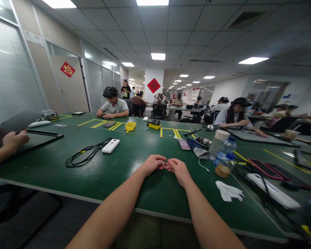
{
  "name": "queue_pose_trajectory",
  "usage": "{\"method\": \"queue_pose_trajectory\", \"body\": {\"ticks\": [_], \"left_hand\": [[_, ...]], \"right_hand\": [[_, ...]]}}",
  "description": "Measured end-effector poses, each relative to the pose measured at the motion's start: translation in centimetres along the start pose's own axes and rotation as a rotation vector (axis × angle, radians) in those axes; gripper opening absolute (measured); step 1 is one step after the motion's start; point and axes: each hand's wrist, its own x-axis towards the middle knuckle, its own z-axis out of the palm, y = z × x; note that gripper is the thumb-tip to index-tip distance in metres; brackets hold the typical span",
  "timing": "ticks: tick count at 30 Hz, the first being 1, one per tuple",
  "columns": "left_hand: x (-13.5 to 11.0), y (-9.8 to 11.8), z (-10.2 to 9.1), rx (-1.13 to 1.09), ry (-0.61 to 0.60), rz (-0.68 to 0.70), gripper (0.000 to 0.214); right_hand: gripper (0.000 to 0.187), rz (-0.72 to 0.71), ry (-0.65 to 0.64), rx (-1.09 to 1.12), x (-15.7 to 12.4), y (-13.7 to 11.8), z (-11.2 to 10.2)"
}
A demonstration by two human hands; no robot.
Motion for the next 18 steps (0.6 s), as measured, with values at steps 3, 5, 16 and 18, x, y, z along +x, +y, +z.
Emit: {"method": "queue_pose_trajectory", "body": {"ticks": [3,5,16,18], "left_hand": [[0.15,-0.20,-0.04,0.019,0.023,0.004,0.026],[0.25,-0.32,-0.09,0.018,0.035,0.001,0.025],[0.20,-0.37,-0.02,0.057,0.029,0.013,0.022],[0.19,-0.27,-0.04,0.036,0.040,-0.006,0.022]], "right_hand": [[0.019,0.032,0.032,0.026,0.06,-0.01,-0.08],[0.018,0.040,0.057,0.029,0.05,-0.05,-0.14],[0.014,0.041,0.030,0.013,-0.19,-0.13,-0.15],[0.014,0.067,0.034,0.036,-0.19,-0.28,-0.13]]}}
